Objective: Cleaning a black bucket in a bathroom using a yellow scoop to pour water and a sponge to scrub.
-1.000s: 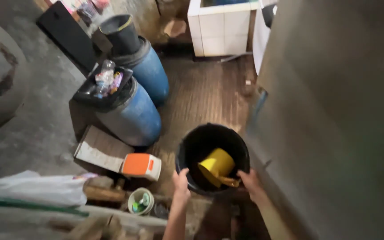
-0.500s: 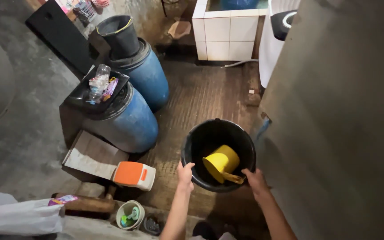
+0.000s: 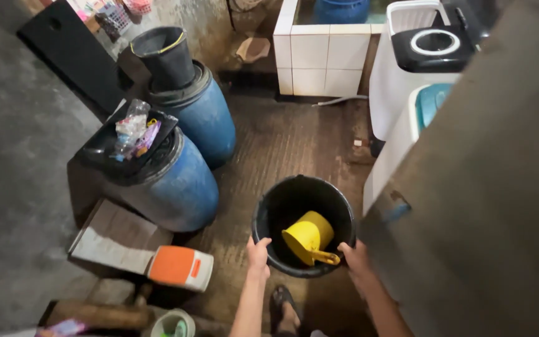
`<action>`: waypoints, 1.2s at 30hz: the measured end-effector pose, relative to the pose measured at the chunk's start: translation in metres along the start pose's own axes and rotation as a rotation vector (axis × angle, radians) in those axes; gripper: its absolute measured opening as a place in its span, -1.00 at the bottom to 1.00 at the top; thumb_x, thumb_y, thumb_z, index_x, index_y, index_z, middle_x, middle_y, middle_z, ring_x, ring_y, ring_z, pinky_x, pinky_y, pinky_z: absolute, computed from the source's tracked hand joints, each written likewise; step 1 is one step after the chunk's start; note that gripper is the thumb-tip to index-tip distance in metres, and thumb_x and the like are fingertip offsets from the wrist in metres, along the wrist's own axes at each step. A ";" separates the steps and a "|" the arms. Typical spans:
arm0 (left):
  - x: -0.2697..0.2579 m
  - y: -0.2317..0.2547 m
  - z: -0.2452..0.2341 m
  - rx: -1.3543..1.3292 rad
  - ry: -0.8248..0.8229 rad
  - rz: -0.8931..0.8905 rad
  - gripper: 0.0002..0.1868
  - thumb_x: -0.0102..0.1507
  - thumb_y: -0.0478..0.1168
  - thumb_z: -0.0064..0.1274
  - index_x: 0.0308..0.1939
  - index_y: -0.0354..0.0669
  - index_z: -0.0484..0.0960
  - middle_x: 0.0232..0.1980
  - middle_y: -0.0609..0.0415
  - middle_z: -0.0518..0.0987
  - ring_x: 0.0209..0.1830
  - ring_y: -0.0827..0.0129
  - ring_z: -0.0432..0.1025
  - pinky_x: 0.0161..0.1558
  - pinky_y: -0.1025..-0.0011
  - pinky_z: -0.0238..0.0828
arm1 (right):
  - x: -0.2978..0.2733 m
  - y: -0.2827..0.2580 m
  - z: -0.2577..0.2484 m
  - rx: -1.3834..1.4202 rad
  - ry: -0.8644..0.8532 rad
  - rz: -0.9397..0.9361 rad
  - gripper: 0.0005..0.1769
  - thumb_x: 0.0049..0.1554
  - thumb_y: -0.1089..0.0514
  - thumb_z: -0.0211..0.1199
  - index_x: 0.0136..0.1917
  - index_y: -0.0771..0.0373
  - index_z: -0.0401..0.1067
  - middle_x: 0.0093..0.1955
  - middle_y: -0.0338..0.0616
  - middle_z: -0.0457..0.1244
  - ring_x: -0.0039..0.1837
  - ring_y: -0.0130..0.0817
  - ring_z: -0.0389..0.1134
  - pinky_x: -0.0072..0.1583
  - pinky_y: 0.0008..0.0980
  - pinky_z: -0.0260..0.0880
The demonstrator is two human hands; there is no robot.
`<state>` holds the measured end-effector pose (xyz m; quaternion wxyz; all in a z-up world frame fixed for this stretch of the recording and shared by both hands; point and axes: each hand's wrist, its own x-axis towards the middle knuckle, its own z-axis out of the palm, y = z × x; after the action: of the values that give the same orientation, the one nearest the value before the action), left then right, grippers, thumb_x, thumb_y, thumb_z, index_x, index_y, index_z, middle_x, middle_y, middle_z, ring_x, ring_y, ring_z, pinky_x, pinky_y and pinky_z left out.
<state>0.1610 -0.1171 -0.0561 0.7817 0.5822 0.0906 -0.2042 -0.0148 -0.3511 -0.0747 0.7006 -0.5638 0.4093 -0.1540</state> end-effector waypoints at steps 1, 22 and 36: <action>0.013 0.001 -0.001 0.000 -0.004 0.007 -0.51 0.14 -0.44 0.02 0.19 -0.27 0.56 0.05 0.00 0.65 0.02 0.25 0.50 0.10 0.30 0.42 | 0.008 -0.006 0.011 0.004 0.000 -0.007 -0.79 0.07 0.28 0.24 -0.01 0.40 0.46 -0.18 -0.09 0.33 -0.16 -0.31 0.35 -0.10 -0.23 0.39; 0.215 0.074 0.008 -0.020 -0.005 -0.144 -0.54 0.17 -0.32 0.13 0.17 -0.19 0.57 0.04 0.09 0.65 0.05 0.34 0.48 0.14 0.31 0.36 | 0.175 -0.113 0.174 -0.051 0.041 0.151 -0.73 0.05 0.27 0.16 0.05 0.27 0.45 -0.22 -0.19 0.28 -0.15 -0.29 0.34 -0.12 -0.14 0.41; 0.347 0.081 0.097 0.081 0.031 -0.352 -0.58 0.05 -0.40 0.02 0.01 -0.14 0.50 -0.20 0.03 0.53 -0.25 0.16 0.45 -0.26 0.09 0.45 | 0.330 -0.151 0.181 0.054 0.036 0.159 -0.72 0.02 0.24 0.19 0.04 0.23 0.47 -0.23 -0.22 0.29 -0.17 -0.33 0.31 -0.11 -0.22 0.37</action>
<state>0.4986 -0.2636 -0.0871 0.7083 0.5915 0.1948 -0.3325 0.3613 -0.5019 -0.0625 0.7181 -0.5074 0.4612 -0.1190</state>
